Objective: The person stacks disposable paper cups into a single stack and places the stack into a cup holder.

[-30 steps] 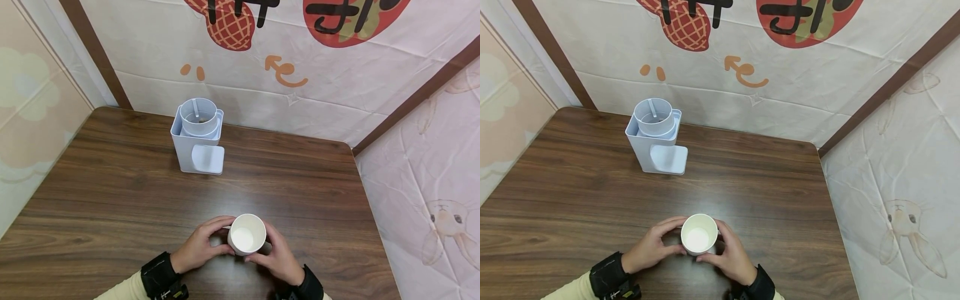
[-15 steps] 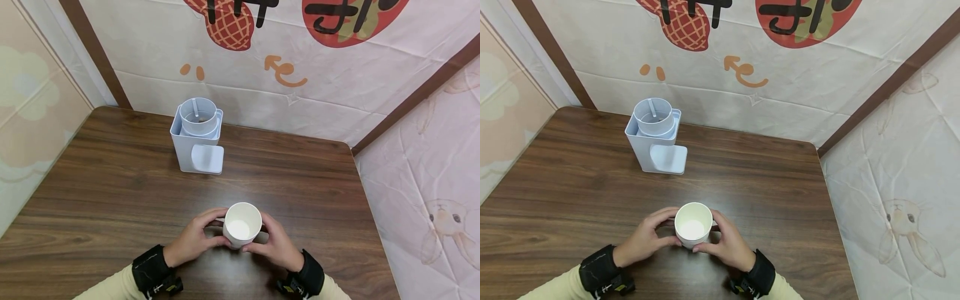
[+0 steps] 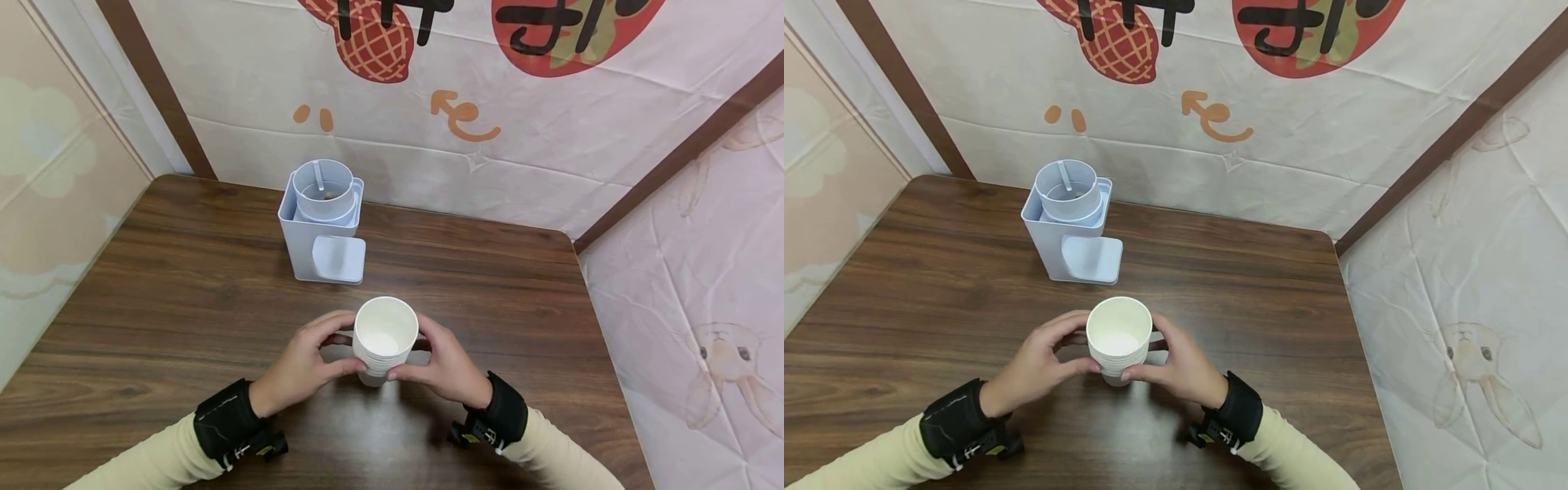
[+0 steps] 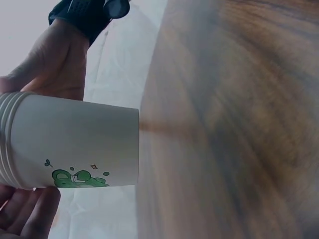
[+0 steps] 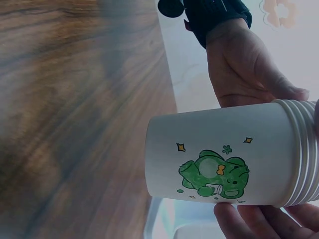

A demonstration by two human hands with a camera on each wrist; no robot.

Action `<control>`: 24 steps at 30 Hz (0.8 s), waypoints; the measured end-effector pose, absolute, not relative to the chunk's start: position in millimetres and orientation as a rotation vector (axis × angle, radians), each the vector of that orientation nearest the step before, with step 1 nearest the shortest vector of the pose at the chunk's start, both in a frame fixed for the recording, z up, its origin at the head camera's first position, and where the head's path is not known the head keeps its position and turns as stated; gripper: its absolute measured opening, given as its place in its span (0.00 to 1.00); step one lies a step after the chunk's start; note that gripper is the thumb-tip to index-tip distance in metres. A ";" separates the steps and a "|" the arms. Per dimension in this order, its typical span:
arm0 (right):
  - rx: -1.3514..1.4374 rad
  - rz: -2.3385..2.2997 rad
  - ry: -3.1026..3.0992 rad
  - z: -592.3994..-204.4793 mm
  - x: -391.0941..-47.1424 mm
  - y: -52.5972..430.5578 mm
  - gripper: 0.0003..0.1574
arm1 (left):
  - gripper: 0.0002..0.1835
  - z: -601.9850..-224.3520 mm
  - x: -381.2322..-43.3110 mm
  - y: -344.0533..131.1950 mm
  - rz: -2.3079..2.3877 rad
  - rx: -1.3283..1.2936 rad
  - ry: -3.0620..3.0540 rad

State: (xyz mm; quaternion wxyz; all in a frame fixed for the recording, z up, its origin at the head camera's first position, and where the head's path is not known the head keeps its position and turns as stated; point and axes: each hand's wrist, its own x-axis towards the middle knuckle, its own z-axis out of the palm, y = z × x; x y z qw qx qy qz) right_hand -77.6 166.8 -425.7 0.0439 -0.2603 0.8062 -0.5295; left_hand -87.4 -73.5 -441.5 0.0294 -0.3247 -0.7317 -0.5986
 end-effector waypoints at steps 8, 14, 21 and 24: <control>-0.845 -1.628 2.391 -401.3 -101.9 160.5 0.48 | 0.32 -417.2 -102.1 -81.2 -1.785 -0.951 -2.298; -0.870 -1.637 2.368 -378.2 -122.5 154.7 0.46 | 0.30 -393.6 -115.8 -85.1 -1.781 -0.908 -2.314; -0.918 -1.711 2.286 -350.5 -148.9 143.9 0.45 | 0.29 -363.6 -132.5 -91.4 -1.690 -0.817 -2.362; -0.916 -1.741 2.259 -341.3 -158.4 140.0 0.44 | 0.29 -352.8 -138.8 -93.9 -1.656 -0.793 -2.372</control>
